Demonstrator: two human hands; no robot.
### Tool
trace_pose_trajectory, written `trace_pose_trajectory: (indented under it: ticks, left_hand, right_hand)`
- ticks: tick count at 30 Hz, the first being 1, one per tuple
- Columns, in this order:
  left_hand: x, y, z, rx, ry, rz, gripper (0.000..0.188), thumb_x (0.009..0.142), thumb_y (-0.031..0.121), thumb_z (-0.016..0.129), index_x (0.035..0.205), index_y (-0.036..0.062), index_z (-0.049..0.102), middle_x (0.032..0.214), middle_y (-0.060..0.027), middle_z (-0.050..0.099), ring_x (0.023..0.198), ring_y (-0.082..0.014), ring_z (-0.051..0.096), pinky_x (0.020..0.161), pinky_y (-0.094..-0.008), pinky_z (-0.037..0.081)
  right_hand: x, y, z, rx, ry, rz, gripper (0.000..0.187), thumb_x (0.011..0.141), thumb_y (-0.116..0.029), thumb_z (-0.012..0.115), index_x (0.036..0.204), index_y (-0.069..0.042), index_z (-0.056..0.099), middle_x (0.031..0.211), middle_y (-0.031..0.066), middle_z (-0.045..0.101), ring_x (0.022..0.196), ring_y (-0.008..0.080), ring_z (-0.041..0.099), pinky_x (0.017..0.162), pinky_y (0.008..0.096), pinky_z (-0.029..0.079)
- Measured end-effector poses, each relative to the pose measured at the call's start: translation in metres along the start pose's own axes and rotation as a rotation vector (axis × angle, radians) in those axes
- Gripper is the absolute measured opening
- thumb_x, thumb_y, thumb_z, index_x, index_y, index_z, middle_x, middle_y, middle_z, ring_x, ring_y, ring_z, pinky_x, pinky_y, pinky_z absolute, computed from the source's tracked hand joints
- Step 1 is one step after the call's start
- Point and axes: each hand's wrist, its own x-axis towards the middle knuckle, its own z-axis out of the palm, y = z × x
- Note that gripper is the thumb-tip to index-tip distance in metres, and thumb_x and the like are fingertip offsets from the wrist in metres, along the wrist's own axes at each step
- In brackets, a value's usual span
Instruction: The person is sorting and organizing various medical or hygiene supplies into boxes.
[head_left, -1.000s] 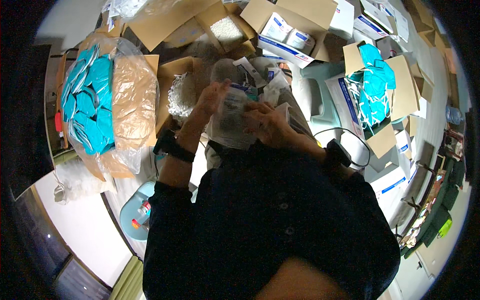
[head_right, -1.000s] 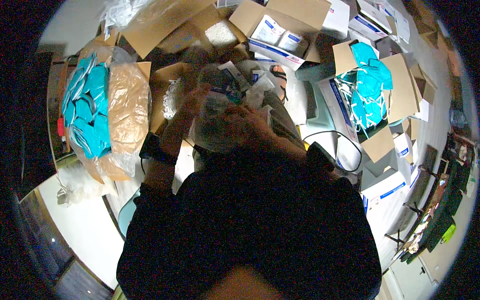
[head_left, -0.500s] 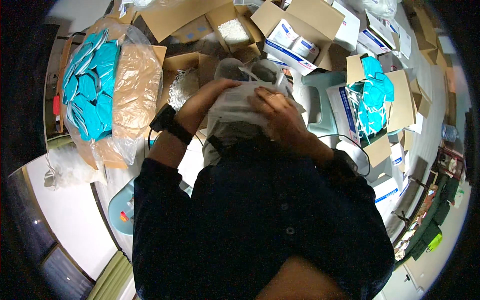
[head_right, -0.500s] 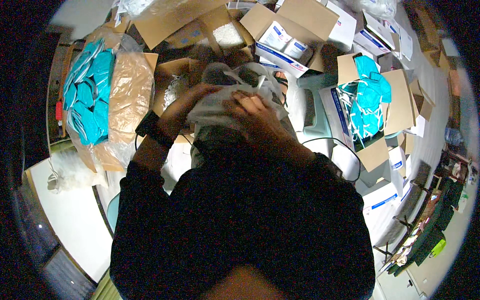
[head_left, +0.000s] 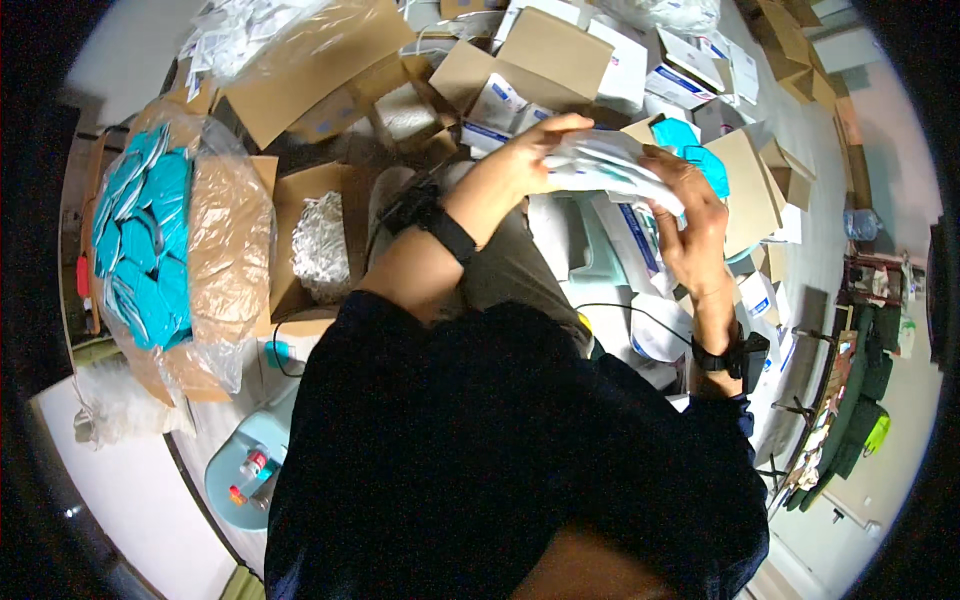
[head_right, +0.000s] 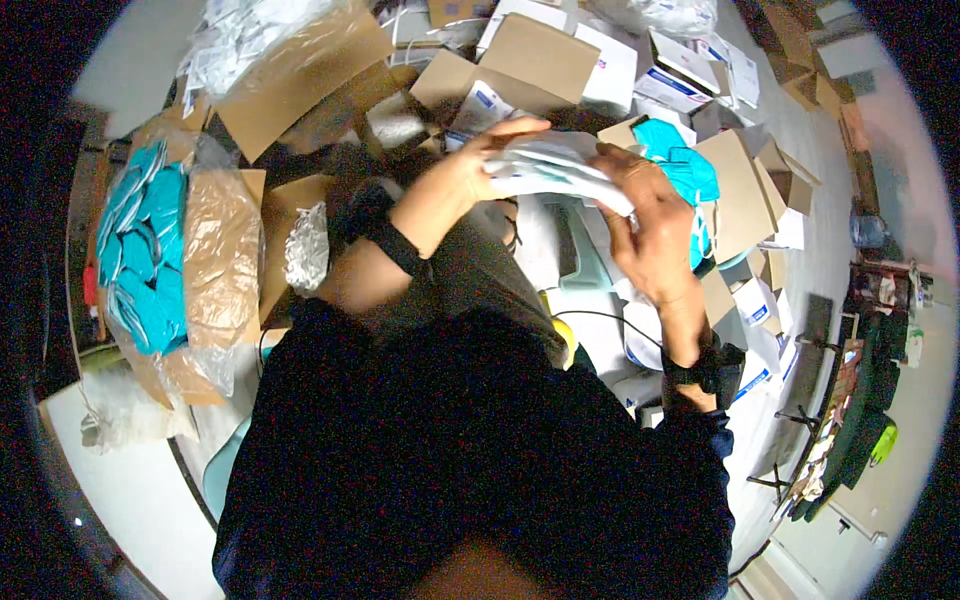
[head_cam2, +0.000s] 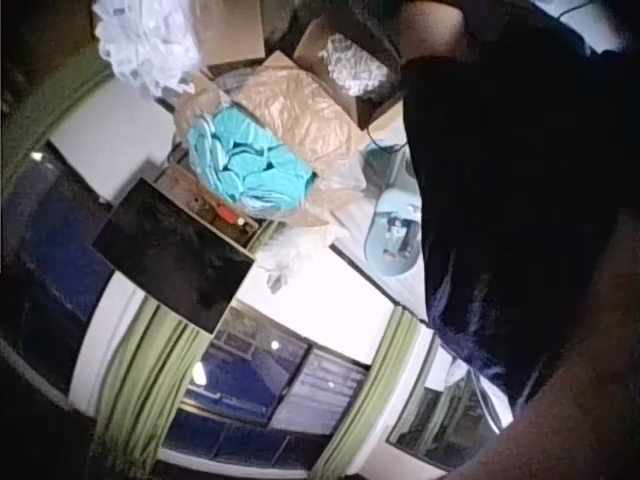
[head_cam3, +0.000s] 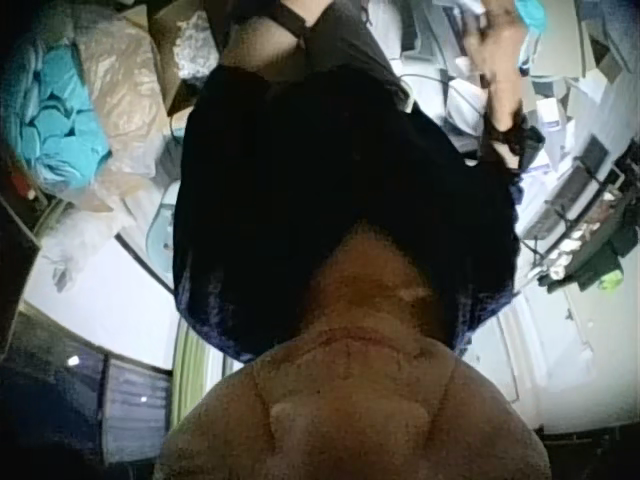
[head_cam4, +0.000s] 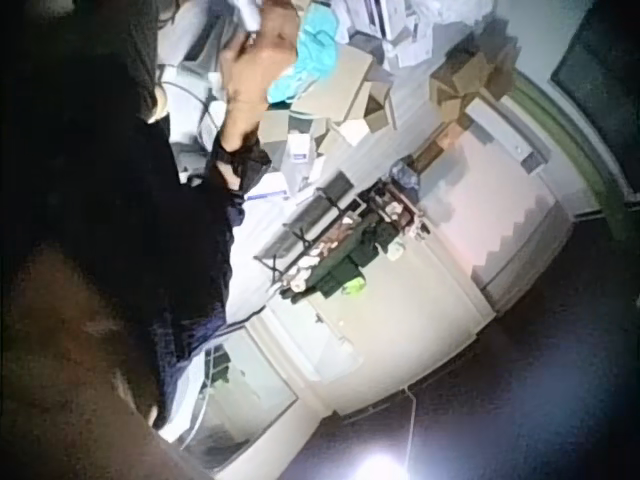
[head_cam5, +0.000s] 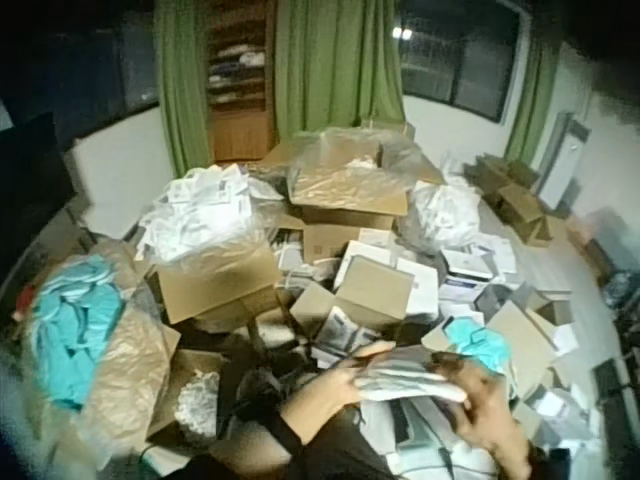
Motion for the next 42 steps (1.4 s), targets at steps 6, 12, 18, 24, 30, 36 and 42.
trace_pose_trajectory:
  ticks: [6, 12, 18, 24, 30, 36, 42]
  left_hand:
    - [0.102, -0.042, 0.002, 0.009, -0.042, -0.012, 0.027, 0.091, 0.029, 0.048, 0.101, 0.0074, 0.061, 0.100, -0.0119, 0.066, 0.093, -0.0261, 0.063, 0.085, -0.0398, 0.052]
    - [0.101, -0.073, 0.035, 0.164, 0.273, -0.067, 0.037, 0.087, 0.042, 0.055, 0.109, 0.0127, 0.061, 0.111, -0.0114, 0.064, 0.101, -0.0310, 0.060, 0.088, -0.0504, 0.048]
    - [0.114, -0.071, 0.005, 0.121, 0.243, -0.070, 0.026, 0.082, 0.032, 0.066, 0.096, 0.0106, 0.064, 0.100, -0.0126, 0.066, 0.090, -0.0343, 0.063, 0.069, -0.0456, 0.056]
    - [0.132, -0.081, 0.020, 0.083, 0.135, -0.005, 0.035, 0.085, 0.038, 0.065, 0.106, 0.0112, 0.060, 0.104, -0.0115, 0.062, 0.101, -0.0336, 0.059, 0.074, -0.0480, 0.055]
    - [0.127, -0.082, 0.023, 0.031, 0.109, 0.098, 0.066, 0.088, 0.050, 0.057, 0.136, 0.0098, 0.033, 0.136, -0.0197, 0.035, 0.112, -0.0435, 0.051, 0.088, -0.0559, 0.051]
    - [0.109, -0.076, -0.003, 0.155, 0.193, 0.044, 0.082, 0.088, 0.050, 0.058, 0.143, 0.0048, 0.018, 0.144, -0.0246, 0.022, 0.105, -0.0518, 0.054, 0.088, -0.0548, 0.050]
    - [0.087, -0.071, -0.021, 0.348, 0.250, 0.056, 0.077, 0.090, 0.053, 0.052, 0.143, 0.0046, 0.025, 0.145, -0.0190, 0.029, 0.104, -0.0415, 0.060, 0.087, -0.0482, 0.053]
  right_hand:
    - [-0.010, 0.028, -0.030, -0.223, 0.013, 0.083, 0.043, 0.074, -0.002, 0.058, 0.117, -0.007, 0.060, 0.126, 0.0170, 0.055, 0.120, 0.0333, 0.050, 0.105, 0.0465, 0.034]
    - [-0.036, 0.039, -0.038, -0.582, 0.005, 0.051, 0.063, 0.073, -0.022, 0.065, 0.134, -0.016, 0.050, 0.144, 0.0124, 0.039, 0.135, 0.0323, 0.033, 0.112, 0.0556, 0.015]
    - [-0.047, 0.068, -0.026, -0.366, -0.052, 0.206, 0.057, 0.081, -0.003, 0.060, 0.135, -0.014, 0.048, 0.127, 0.0134, 0.052, 0.116, 0.0333, 0.049, 0.095, 0.0422, 0.043]
    - [-0.070, 0.103, -0.025, -0.221, 0.156, 0.264, 0.037, 0.075, 0.010, 0.060, 0.110, -0.004, 0.065, 0.095, 0.0151, 0.064, 0.090, 0.0312, 0.061, 0.079, 0.0367, 0.049]
    - [-0.075, 0.131, -0.019, -0.303, 0.254, 0.382, 0.023, 0.075, 0.007, 0.064, 0.095, -0.004, 0.069, 0.087, 0.0142, 0.066, 0.079, 0.0268, 0.064, 0.074, 0.0309, 0.050]
    - [-0.073, 0.146, -0.052, -0.389, 0.350, 0.371, 0.019, 0.078, -0.004, 0.066, 0.096, -0.009, 0.069, 0.088, 0.0110, 0.067, 0.082, 0.0269, 0.063, 0.075, 0.0354, 0.045]
    - [-0.070, 0.152, -0.068, -0.469, 0.262, 0.274, 0.018, 0.079, -0.004, 0.065, 0.097, -0.007, 0.069, 0.089, 0.0118, 0.068, 0.085, 0.0257, 0.062, 0.081, 0.0335, 0.041]
